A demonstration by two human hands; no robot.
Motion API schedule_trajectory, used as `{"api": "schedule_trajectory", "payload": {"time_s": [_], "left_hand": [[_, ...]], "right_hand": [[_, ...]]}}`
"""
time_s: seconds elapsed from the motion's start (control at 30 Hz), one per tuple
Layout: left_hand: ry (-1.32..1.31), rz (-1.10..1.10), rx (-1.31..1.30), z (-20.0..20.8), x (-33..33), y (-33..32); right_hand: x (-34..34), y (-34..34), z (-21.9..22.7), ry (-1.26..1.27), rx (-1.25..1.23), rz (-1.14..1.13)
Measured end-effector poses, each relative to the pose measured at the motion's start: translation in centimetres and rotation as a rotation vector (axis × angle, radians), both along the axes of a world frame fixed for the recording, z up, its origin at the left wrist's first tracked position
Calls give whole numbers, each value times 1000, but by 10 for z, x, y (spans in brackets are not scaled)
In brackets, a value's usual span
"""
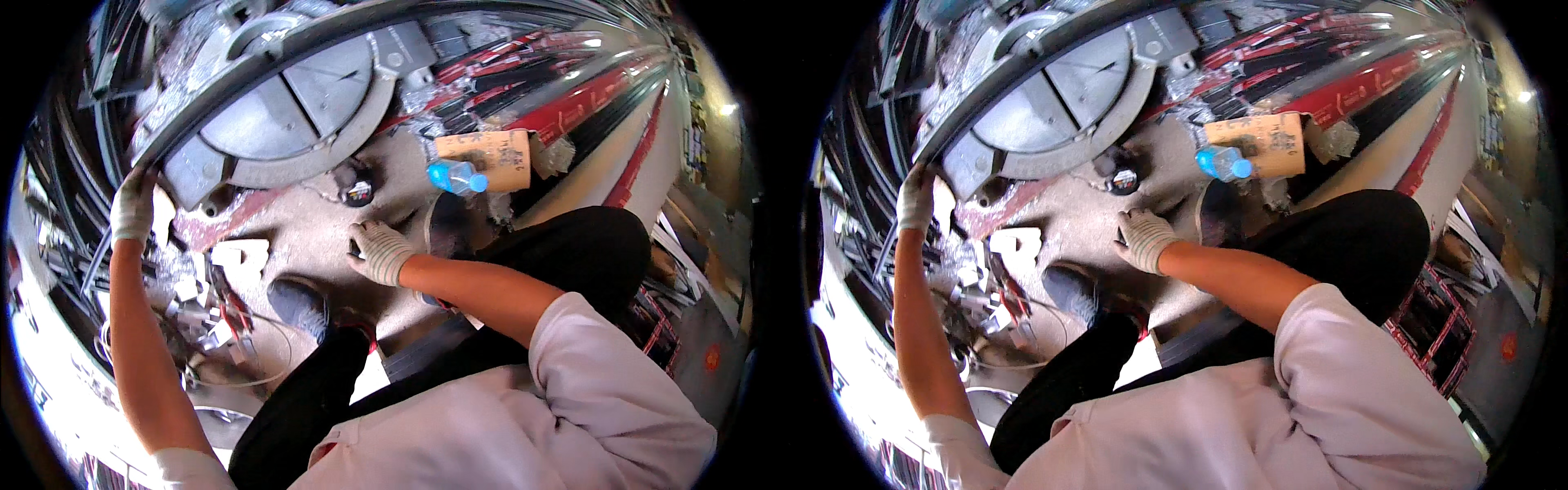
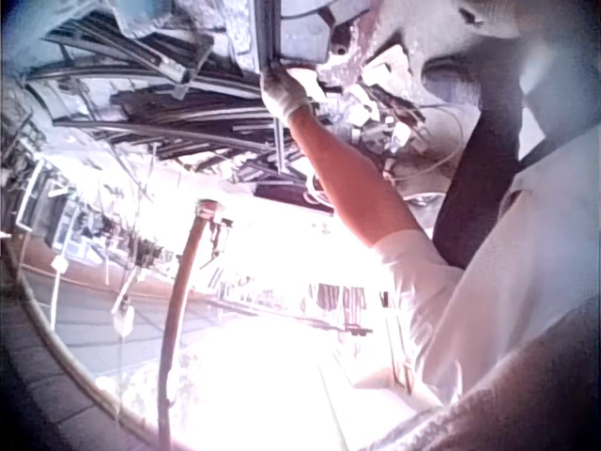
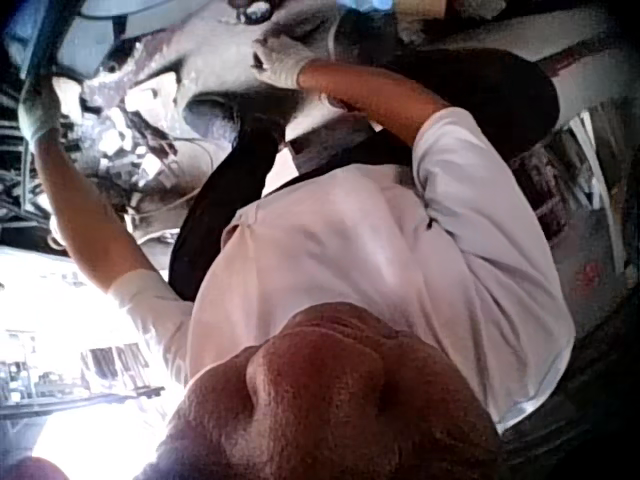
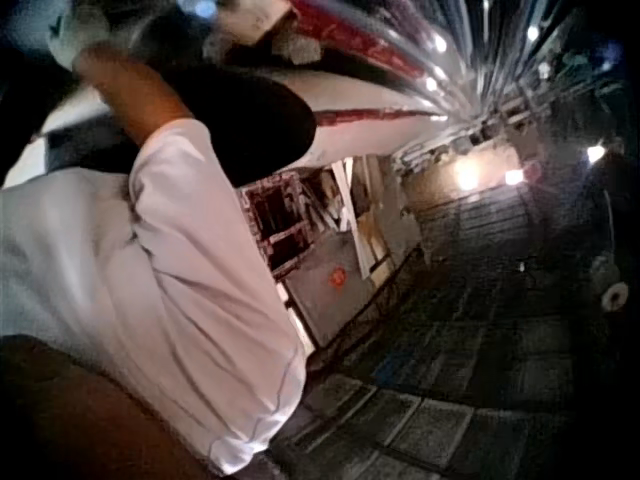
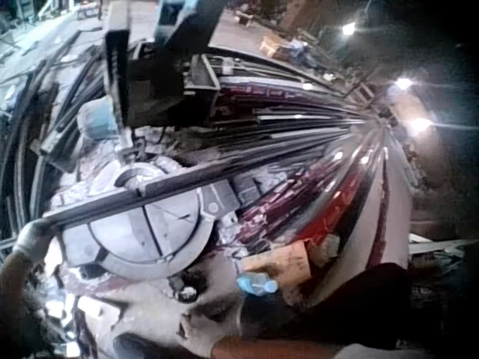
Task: The person measures a metal frame with a tape measure, then uses a chop saw to cut a metal profile. After cutting, the person carries the profile to a workbench and uses pliers to remove a strip from it.
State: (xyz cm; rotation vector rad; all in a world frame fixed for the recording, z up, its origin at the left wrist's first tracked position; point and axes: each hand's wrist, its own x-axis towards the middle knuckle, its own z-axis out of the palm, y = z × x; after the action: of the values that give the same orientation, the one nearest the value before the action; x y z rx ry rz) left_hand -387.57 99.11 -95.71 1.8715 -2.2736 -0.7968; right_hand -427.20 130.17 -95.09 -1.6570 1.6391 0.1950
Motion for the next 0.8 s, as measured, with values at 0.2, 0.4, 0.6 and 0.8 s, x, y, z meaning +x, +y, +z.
{"api": "schedule_trajectory", "payload": {"time_s": [0.2, 0.4, 0.6, 0.8], "left_hand": [[100, 11, 1, -6, 8, 3], [183, 51, 70, -6, 5, 3], [141, 27, 58, -6, 0, 1], [136, 19, 35, 10, -12, 8]], "right_hand": [[-24, -43, 23, 140, -142, -306], [-49, -80, 32, 134, -183, -565], [-75, -106, 18, 104, -375, -642], [-87, -129, 21, 54, -338, -635]]}}
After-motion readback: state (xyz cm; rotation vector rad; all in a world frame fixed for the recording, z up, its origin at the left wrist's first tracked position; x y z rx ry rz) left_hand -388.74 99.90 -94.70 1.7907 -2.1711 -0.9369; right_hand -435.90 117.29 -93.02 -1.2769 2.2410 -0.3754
